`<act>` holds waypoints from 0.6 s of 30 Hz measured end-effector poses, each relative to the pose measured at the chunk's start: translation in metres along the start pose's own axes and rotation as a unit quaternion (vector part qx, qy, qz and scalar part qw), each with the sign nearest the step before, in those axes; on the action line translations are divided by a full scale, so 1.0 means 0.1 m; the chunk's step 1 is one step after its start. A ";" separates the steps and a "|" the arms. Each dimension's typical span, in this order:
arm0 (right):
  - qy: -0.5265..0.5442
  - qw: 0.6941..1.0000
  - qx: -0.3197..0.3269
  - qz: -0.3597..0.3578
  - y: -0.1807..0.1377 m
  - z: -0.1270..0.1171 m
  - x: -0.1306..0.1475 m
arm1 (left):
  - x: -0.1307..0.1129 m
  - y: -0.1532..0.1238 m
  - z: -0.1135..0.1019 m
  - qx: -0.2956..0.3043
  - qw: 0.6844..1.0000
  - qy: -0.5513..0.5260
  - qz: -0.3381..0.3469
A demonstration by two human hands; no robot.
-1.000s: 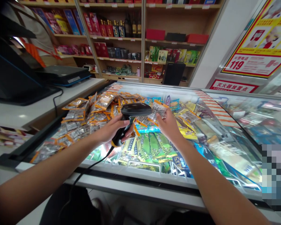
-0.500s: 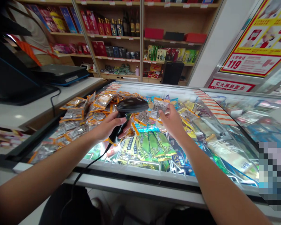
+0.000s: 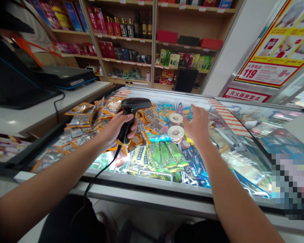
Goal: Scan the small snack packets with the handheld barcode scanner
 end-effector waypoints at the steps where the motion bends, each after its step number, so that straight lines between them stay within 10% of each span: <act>1: 0.056 0.997 0.032 -0.035 -0.03 0.12 0.24 | 0.00 0.00 0.00 -0.001 1.000 0.004 0.000; 7: 0.115 0.970 0.191 -0.095 -0.24 0.77 0.93 | 0.11 -0.04 0.08 0.047 0.997 0.033 -0.055; 18: 0.287 0.943 0.113 0.127 -0.04 0.53 0.07 | 0.21 -0.09 0.13 0.142 0.978 0.121 -0.092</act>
Point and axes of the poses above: each hand's wrist, its own y-axis towards the middle knuckle, its own z-axis out of the palm, x = y × z, the point moved 9 cm from there along y, towards the middle knuckle, and after that the axes turned 6 degrees about -y, right-handed, at the moved point
